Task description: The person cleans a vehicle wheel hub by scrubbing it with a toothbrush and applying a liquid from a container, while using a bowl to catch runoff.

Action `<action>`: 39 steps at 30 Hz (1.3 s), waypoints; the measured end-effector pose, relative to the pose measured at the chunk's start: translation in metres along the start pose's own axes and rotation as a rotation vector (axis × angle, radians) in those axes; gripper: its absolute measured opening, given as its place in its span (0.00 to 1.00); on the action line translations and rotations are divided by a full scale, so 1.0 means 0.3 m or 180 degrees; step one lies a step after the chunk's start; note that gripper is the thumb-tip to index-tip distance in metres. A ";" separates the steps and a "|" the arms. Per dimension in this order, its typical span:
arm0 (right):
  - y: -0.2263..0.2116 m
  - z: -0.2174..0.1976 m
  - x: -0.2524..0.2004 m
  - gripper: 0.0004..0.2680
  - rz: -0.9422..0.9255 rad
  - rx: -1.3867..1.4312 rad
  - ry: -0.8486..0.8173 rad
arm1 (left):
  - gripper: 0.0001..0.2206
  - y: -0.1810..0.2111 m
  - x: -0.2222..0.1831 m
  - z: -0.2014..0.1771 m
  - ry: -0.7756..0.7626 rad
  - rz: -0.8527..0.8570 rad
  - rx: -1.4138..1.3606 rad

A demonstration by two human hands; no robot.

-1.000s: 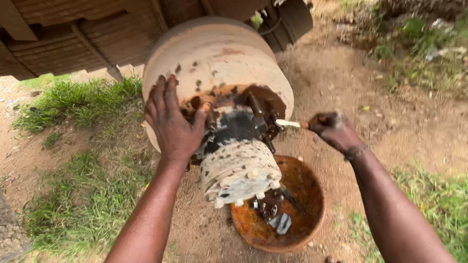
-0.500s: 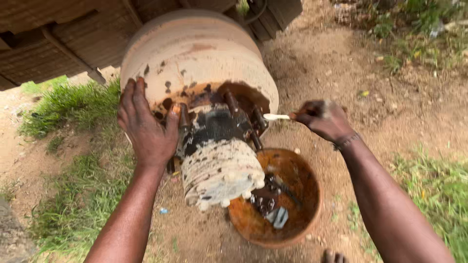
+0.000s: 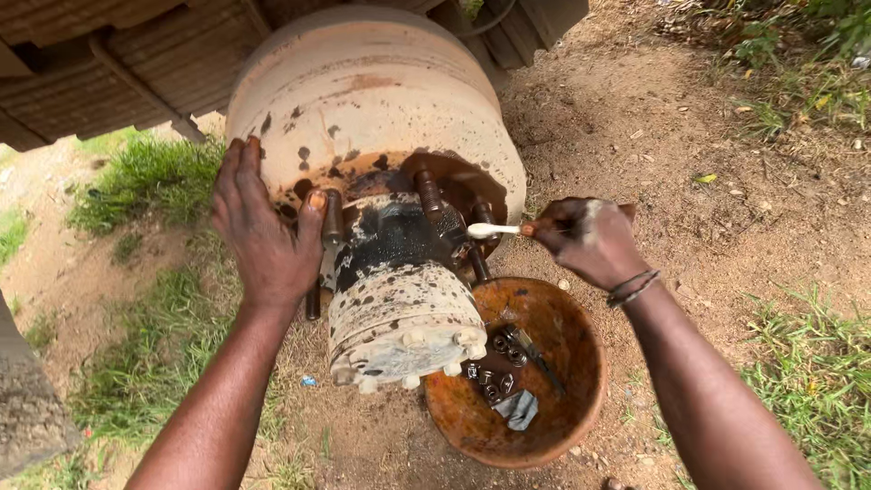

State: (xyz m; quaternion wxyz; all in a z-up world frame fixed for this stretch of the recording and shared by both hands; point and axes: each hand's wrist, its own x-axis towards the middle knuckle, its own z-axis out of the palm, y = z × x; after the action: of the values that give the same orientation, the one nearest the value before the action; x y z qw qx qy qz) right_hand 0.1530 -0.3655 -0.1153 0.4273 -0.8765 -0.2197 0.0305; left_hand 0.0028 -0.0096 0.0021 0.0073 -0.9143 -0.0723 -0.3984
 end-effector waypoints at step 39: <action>-0.036 0.039 0.010 0.13 0.0201 0.0079 0.0068 | 0.41 -0.006 0.014 0.002 -0.0069 -0.0059 0.0090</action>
State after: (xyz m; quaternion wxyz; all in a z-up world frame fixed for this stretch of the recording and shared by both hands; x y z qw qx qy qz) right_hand 0.1491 -0.3500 -0.1141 0.4393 -0.8779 -0.1869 0.0373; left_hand 0.0059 -0.0073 0.0047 0.0158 -0.9177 -0.0865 -0.3875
